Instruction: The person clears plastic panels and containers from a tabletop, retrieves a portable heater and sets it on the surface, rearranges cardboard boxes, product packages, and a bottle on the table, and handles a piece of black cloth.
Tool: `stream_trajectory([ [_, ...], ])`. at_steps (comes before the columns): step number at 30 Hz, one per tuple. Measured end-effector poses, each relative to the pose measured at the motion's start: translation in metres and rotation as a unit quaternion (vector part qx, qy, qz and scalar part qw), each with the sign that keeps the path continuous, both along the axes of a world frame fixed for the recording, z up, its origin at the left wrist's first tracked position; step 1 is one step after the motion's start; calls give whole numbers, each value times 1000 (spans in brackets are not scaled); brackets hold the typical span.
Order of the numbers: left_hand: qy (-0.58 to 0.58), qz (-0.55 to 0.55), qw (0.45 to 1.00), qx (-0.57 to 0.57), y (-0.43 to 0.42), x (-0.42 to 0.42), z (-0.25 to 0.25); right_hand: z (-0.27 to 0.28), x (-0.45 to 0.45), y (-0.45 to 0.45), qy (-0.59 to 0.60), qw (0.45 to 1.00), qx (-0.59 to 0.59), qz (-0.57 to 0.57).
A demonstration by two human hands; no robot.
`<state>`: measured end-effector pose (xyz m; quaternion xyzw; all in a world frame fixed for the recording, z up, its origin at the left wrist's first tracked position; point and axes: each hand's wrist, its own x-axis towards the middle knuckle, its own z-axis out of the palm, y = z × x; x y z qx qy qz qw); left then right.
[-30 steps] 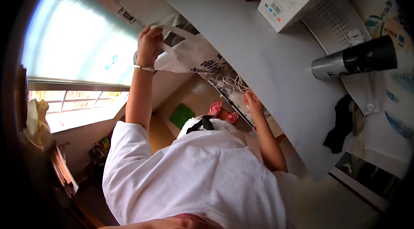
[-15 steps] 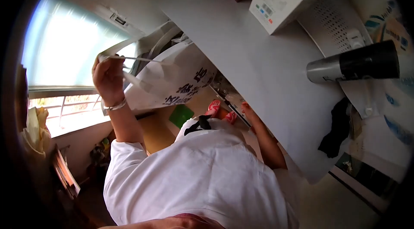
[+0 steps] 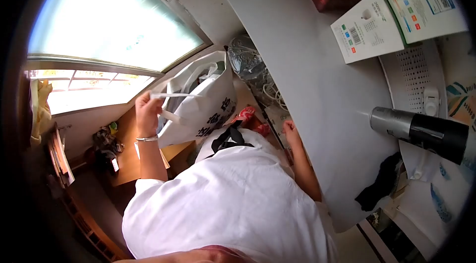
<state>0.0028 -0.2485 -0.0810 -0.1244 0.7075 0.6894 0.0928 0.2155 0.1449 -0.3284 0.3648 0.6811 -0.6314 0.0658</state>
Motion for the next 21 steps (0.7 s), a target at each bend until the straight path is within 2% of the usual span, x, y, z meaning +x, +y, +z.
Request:
stream_trajectory([
  [5, -99, -91, 981, -141, -15, 20, -97, 7, 15, 1, -41, 999, 13, 9],
  [7, -125, -129, 965, -192, -17, 22, -140, -3, 29, 6, 0, 1000, 10, 15],
  [8, -111, -151, 955, -229, -26, 26, -180, -8, 37, 10, 30, 999, 18, 28],
  [10, -53, -220, 921, -316, -39, 18, -242, 15, 40, 11, -5, 991, 102, 81],
  [11, -74, -251, 902, -344, -40, 14, -266, 11, 47, 12, -6, 989, 140, 55],
  [12, -101, -303, 867, -383, -28, 4, -261, 3, 60, 19, -4, 978, 193, 72],
  [13, -145, -320, 856, -380, -25, -2, -282, 9, 67, 23, -41, 977, 191, 87],
  [14, -153, -329, 841, -400, -18, -7, -296, 14, 74, 28, -13, 956, 259, 138],
  [16, -150, -326, 836, -415, -6, -16, -325, 30, 81, 27, -75, 958, 245, 127],
  [21, -178, -323, 826, -427, 0, -20, -431, 24, 106, 39, -172, 953, 212, 131],
])
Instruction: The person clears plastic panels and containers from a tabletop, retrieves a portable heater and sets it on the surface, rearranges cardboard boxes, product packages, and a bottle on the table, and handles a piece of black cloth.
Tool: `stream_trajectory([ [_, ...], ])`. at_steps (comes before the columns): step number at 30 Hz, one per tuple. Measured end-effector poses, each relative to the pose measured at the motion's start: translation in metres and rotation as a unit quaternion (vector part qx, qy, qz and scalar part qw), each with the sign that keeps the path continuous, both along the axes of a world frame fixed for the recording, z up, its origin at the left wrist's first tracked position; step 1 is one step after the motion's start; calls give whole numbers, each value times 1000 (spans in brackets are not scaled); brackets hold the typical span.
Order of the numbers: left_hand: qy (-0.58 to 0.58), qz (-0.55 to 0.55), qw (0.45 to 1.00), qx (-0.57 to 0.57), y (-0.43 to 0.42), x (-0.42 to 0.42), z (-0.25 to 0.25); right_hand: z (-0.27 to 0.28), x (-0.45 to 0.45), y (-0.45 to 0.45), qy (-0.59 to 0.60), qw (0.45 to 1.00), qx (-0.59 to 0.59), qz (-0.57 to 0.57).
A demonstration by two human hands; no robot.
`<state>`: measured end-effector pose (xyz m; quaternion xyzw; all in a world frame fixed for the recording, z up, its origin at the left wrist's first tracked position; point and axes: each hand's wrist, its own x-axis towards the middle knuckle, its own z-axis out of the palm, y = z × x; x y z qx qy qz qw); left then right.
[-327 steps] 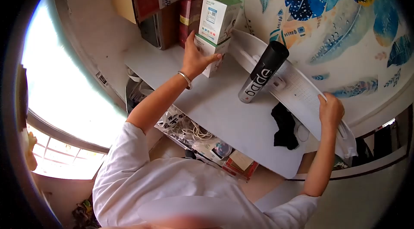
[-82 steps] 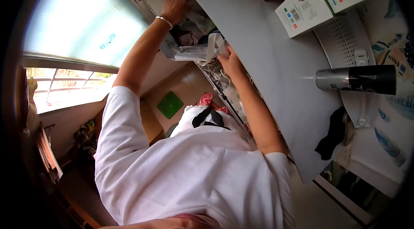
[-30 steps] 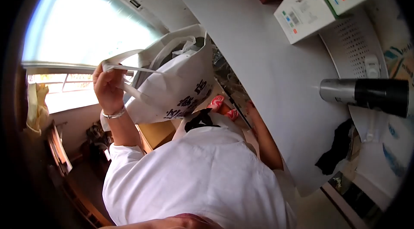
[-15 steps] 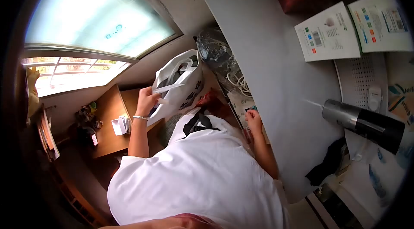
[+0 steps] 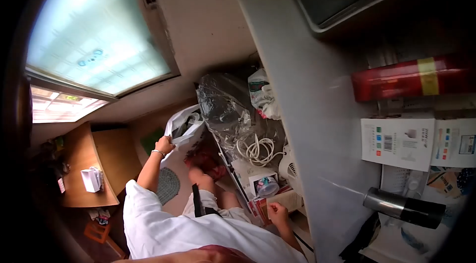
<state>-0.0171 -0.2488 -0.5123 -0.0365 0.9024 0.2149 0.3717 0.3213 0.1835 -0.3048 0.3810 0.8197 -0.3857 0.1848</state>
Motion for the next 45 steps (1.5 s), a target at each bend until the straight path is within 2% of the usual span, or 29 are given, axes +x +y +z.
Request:
stream_trajectory([
  [4, -42, 42, 998, 3, 12, 1, -84, 4, -13, -3, -11, 1000, 17, -12],
  [8, -35, 45, 998, -17, 18, 2, -168, 3, -39, -9, 6, 998, 35, 55],
  [10, -61, 74, 995, -34, 23, 0, -198, -11, -50, -13, 19, 999, -7, 47],
  [15, -95, 91, 991, -39, 26, 3, -255, -15, -145, -30, 53, 992, -20, 117],
  [16, -104, 64, 992, -23, 24, 8, -279, -15, -165, -29, 73, 989, -10, 131],
  [19, -102, 75, 991, -36, 27, 30, -337, -16, -220, -19, 144, 974, 31, 174],
  [22, -182, 109, 977, -39, 37, 33, -352, -14, -265, -3, 221, 954, 95, 182],
  [23, -182, 86, 979, -40, 39, 32, -350, -12, -277, 3, 232, 945, 129, 191],
  [25, -172, 112, 978, -34, 49, 38, -368, -12, -303, 19, 251, 918, 202, 230],
  [28, -114, 105, 988, -17, 52, 50, -378, -21, -338, 38, 286, 914, 225, 181],
  [29, -127, 105, 986, -19, 51, 47, -375, -25, -351, 44, 298, 913, 224, 167],
  [30, -102, 121, 987, -38, 50, 52, -391, -30, -362, 52, 303, 909, 226, 178],
  [33, -21, 220, 975, -12, 46, 35, -342, -51, -395, 63, 292, 913, 229, 170],
  [36, 167, 359, 916, 57, 65, 44, -318, -64, -418, 75, 265, 938, 151, 163],
  [37, 161, 428, 867, 196, 85, 37, -253, -69, -424, 79, 254, 947, 111, 163],
  [38, 136, 455, 822, 314, 98, 38, -208, -76, -426, 88, 251, 946, 119, 167],
  [39, 189, 463, 786, 364, 118, 50, -184, -85, -427, 99, 247, 945, 126, 171],
  [40, 86, 494, 746, 438, 133, 46, -115, -88, -429, 101, 243, 944, 133, 177],
  [41, 19, 491, 730, 475, 145, 44, -62, -83, -431, 93, 226, 945, 159, 172],
  [42, -3, 452, 762, 463, 153, 50, -48, -84, -432, 89, 251, 945, 134, 161],
  [43, 18, 458, 740, 493, 169, 55, -30, -89, -431, 89, 276, 943, 111, 148],
  [45, -14, 439, 747, 500, 190, 63, -23, -95, -430, 90, 301, 939, 98, 135],
])
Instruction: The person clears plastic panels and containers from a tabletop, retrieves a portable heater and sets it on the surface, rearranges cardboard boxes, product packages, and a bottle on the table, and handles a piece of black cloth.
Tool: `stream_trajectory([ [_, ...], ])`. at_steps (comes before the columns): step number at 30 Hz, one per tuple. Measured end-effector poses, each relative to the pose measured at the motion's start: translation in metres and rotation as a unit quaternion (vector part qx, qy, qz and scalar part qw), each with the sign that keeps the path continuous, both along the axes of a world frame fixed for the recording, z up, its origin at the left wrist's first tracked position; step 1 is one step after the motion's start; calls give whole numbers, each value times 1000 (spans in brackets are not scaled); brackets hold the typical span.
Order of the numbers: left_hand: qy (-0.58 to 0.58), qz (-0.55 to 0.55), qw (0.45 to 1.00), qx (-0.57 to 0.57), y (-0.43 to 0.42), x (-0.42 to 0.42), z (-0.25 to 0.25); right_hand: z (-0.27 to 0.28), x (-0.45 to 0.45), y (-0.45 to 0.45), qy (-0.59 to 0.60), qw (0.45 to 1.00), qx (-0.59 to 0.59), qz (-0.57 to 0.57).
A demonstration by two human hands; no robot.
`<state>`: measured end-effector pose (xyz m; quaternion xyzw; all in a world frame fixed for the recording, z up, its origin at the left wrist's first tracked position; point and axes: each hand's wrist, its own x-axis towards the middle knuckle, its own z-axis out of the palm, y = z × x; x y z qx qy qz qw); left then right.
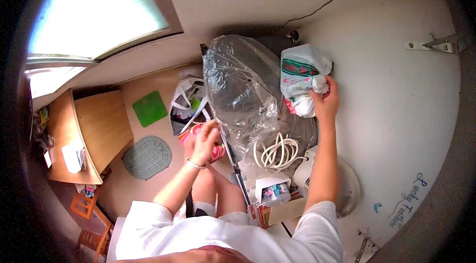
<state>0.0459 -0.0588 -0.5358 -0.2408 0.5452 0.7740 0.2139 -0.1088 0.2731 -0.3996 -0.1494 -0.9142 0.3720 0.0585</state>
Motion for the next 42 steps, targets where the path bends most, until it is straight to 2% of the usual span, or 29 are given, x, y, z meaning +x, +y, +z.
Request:
stream_trajectory([
  [1, 62, -52, 994, -71, 6, -2, 13, -6, 1, 4, 19, 1000, -19, 0],
  [3, 96, -90, 981, -145, 12, -8, 38, -13, 5, 6, 53, 997, -52, -2],
  [5, 71, -110, 978, -161, 17, -6, 46, -9, 11, 6, 59, 998, -32, -16],
  [7, 114, -80, 972, -190, 27, -2, 42, -5, 17, 7, 81, 996, -45, -19],
  [9, 127, -78, 960, -236, 27, -7, 48, 2, 30, 11, 91, 995, -8, -37],
  [13, 31, -40, 982, -183, 25, -20, 30, 22, 57, 1, 181, 979, -10, -91],
  [15, -60, -16, 997, -54, 21, -30, 25, 37, 77, -9, 220, 968, -11, -122],
  [17, -100, -42, 993, -44, 14, -45, 44, 53, 100, -15, 257, 954, -24, -153],
  [21, -198, -33, 975, 99, 8, -54, 49, 88, 149, -32, 268, 940, -45, -208],
  [22, -197, -29, 970, 143, 5, -55, 49, 100, 160, -40, 269, 939, -92, -192],
  [25, -219, -1, 968, 118, 10, -58, 55, 127, 204, -67, 170, 949, -14, -265],
  [28, -267, -8, 957, 110, 13, -66, 47, 146, 261, -91, 134, 953, -44, -267],
  [29, -299, 8, 952, 65, 19, -68, 46, 145, 286, -93, 121, 958, -46, -258],
  [31, -283, 4, 955, 94, 27, -70, 38, 143, 335, -97, 89, 970, -25, -227],
  [33, -267, -14, 959, 95, 26, -73, 48, 147, 379, -106, 48, 968, 1, -246],
  [34, -259, -23, 961, 96, 27, -76, 51, 148, 396, -112, 67, 962, -41, -262],
  [38, -287, -21, 956, 55, 34, -82, 68, 154, 444, -126, 49, 944, -45, -322],
  [39, -270, -22, 960, 75, 36, -80, 62, 156, 452, -128, 40, 939, -40, -340],
  [42, -226, -11, 968, 107, 46, -82, -9, 166, 468, -136, -11, 919, -5, -395],
])
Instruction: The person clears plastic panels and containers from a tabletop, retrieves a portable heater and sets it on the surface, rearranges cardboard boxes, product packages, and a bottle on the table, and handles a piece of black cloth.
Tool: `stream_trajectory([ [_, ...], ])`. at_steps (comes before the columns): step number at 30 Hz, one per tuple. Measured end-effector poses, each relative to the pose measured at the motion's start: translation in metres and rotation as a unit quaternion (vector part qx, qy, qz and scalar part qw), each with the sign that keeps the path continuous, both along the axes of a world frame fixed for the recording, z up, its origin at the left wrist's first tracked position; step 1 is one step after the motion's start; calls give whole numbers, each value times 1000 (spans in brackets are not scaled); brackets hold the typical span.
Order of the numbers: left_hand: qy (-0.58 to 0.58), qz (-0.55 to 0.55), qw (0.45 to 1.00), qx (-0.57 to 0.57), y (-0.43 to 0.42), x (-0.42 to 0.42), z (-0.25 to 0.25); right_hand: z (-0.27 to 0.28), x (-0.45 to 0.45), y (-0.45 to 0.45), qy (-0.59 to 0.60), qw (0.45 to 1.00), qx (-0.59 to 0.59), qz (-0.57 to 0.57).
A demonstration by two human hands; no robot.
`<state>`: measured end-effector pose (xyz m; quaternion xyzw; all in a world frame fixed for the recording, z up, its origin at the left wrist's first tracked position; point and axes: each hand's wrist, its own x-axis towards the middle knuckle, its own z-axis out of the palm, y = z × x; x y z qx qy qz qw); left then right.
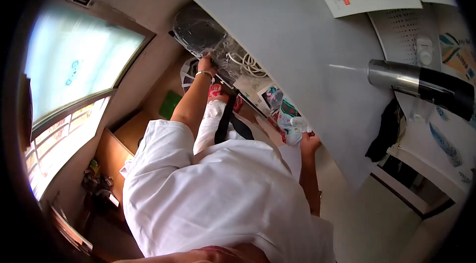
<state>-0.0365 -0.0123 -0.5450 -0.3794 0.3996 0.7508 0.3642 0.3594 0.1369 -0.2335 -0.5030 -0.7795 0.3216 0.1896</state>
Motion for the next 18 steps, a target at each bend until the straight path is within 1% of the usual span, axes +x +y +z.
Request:
stream_trajectory([
  [2, 177, -12, 983, -44, 5, 9, -32, -3, 15, -4, 10, 1000, 8, -22],
  [3, 182, -6, 982, -48, 7, 4, -27, -5, 22, -5, 15, 999, 12, -31],
  [4, 186, 0, 981, -52, 9, -1, -20, -3, 28, -8, -17, 998, 5, -59],
  [5, 191, 6, 980, -56, 10, -7, -14, -3, 31, -11, -12, 999, 12, -51],
  [6, 130, 18, 989, -64, 11, -17, 25, -5, 38, -13, -9, 999, 18, -43],
  [7, 68, 30, 995, -71, 11, -25, 50, -8, 45, -14, -7, 999, 24, -34],
  [8, 72, 18, 993, -87, 12, -30, 43, -10, 52, -18, -54, 996, 56, -32],
  [11, 92, -48, 990, -95, 15, -40, 10, -7, 54, -27, -4, 998, 54, -40],
  [12, 100, -58, 987, -110, 16, -43, 7, -2, 53, -31, -4, 999, 41, -28],
  [15, 118, -73, 978, -155, 17, -47, 1, 2, 53, -41, -6, 999, 19, -40],
  [18, 124, -69, 972, -185, 19, -47, 6, -2, 58, -45, -9, 999, 44, -25],
])
